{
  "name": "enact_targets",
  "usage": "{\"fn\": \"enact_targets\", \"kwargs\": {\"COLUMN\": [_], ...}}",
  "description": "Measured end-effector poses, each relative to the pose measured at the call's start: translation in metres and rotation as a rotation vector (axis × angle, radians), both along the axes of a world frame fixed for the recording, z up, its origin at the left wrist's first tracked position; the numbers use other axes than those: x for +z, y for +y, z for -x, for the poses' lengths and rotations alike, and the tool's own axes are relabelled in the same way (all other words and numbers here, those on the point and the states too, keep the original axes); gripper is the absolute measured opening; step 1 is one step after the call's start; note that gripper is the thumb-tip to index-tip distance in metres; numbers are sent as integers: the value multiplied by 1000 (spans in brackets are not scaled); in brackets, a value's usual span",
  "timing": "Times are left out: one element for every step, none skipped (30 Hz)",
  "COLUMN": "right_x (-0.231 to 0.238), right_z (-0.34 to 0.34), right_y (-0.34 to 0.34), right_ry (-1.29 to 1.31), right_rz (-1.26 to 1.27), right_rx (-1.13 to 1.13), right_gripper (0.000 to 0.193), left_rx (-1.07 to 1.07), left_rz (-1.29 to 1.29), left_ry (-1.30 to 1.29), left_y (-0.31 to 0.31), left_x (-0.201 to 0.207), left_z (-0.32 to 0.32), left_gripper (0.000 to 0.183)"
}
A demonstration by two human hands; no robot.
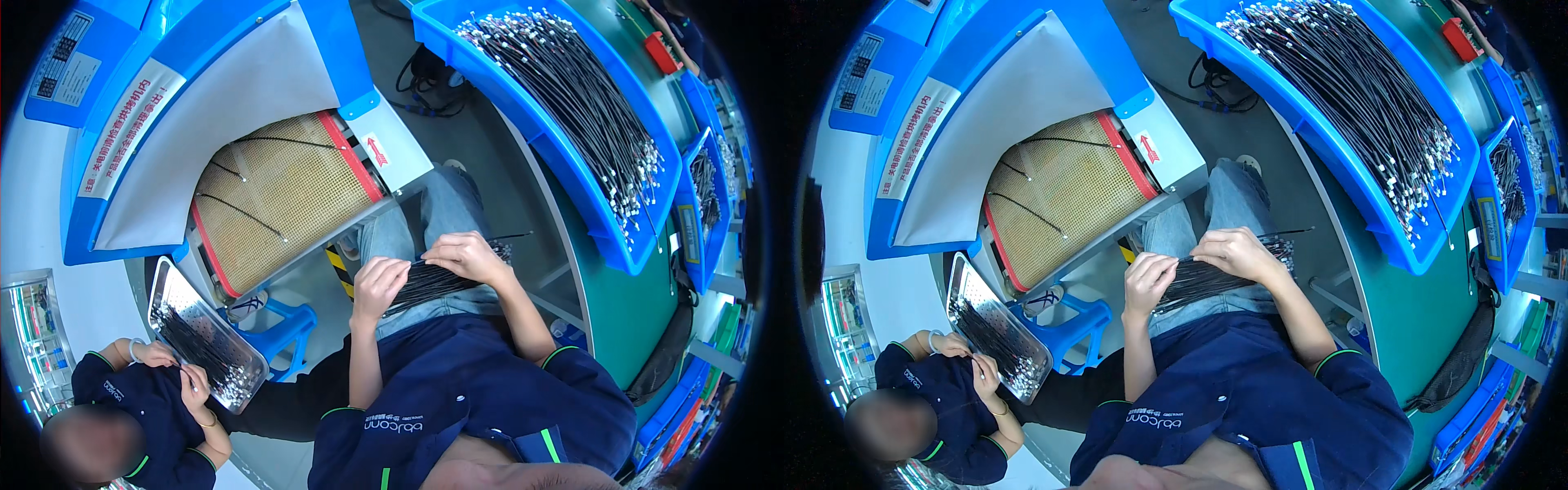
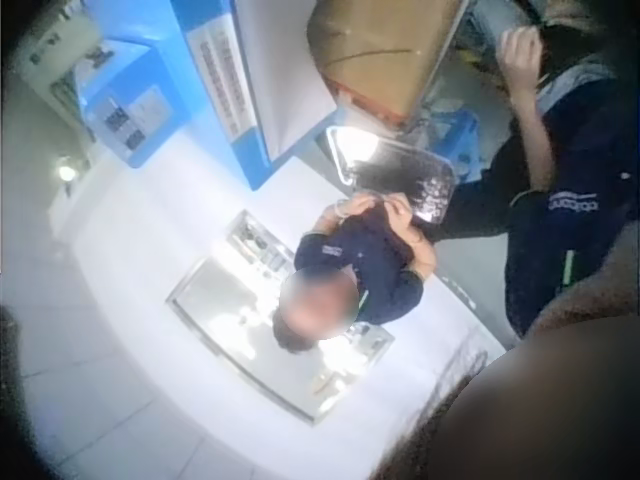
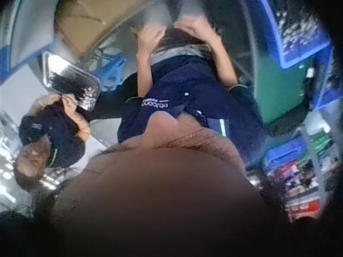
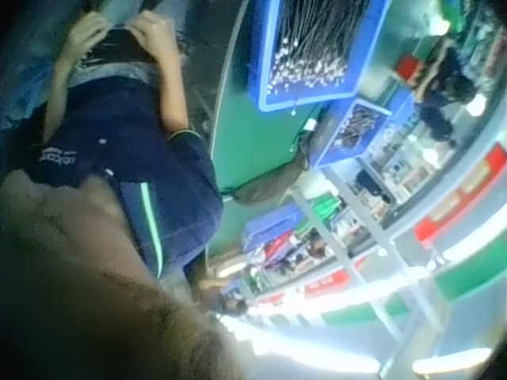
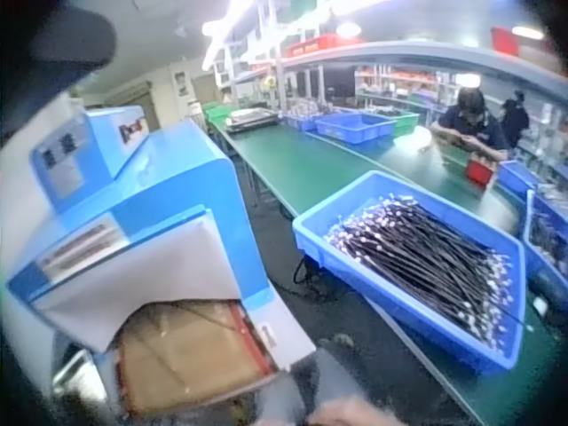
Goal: The person repeatedly picks up black cables with white tips from a blue bin and feeds them one by one into a blue machine with a mesh conveyor belt. The cables are processed by the machine and then collected by the person, who places them back into the bin.
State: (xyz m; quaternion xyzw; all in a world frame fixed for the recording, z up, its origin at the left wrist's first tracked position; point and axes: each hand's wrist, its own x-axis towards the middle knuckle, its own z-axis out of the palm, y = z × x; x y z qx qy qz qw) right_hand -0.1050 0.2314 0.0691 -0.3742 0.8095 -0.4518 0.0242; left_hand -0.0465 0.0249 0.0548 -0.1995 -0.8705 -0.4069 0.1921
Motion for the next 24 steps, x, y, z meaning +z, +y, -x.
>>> {"fn": "enact_targets", "kwargs": {"right_x": [-1,-1,-1,-2,-2,-3,-4,-4,-5,-5,-4,-4,-4,-4,-4,-4,-4,-3,-5,-7,-8,-7,-7,-6], "right_z": [0,0,0,0,0,0,0,-1,-1,-1,-1,-1,0,0,0,0,0,0,-1,-1,-2,-2,-1,-1], "right_y": [0,0,0,1,1,2,2,2,2,2,1,1,1,2,3,3,3,2,3,3,3,3,4,4], "right_ry": [7,15,22,16,10,5,-3,-10,-18,-33,-49,-65,-83,-101,-119,-122,-125,-129,-133,-137,-141,-149,-158,-166], "right_rz": [-2,-5,-7,-8,-8,-8,-7,-5,-3,4,10,16,18,20,22,30,38,46,49,52,55,41,27,12], "right_rx": [2,5,7,10,14,17,16,15,14,12,11,9,15,20,26,27,27,27,32,38,44,46,48,50], "right_gripper": [10,10,10,10,10,10,10,10,10,10,11,11,11,12,12,12,12,13,13,13,14,14,14,14], "left_rx": [2,-4,-9,-15,-24,-32,-40,-34,-29,-24,-17,-9,-2,-1,-1,0,7,13,19,25,31,37,37,37], "left_rz": [3,6,9,11,23,34,45,46,46,47,39,31,24,24,24,23,25,27,30,32,33,36,32,28], "left_ry": [-2,-8,-15,-21,-14,-7,0,-1,-1,-2,-5,-8,-9,-12,-15,-17,-20,-23,-26,-27,-28,-25,-32,-39], "left_y": [0,0,-1,-1,-1,-1,-1,-1,-1,-1,0,0,0,1,1,1,1,0,0,1,2,2,3,2], "left_x": [0,0,1,1,1,1,1,2,2,3,4,5,6,7,7,6,5,3,2,2,2,3,3,3], "left_z": [0,0,0,0,1,1,2,3,3,3,3,2,3,3,2,2,2,1,2,1,0,0,0,0], "left_gripper": [15,15,14,14,14,14,15,14,14,14,14,14,13,13,13,13,14,14,14,14,14,14,14,15]}}
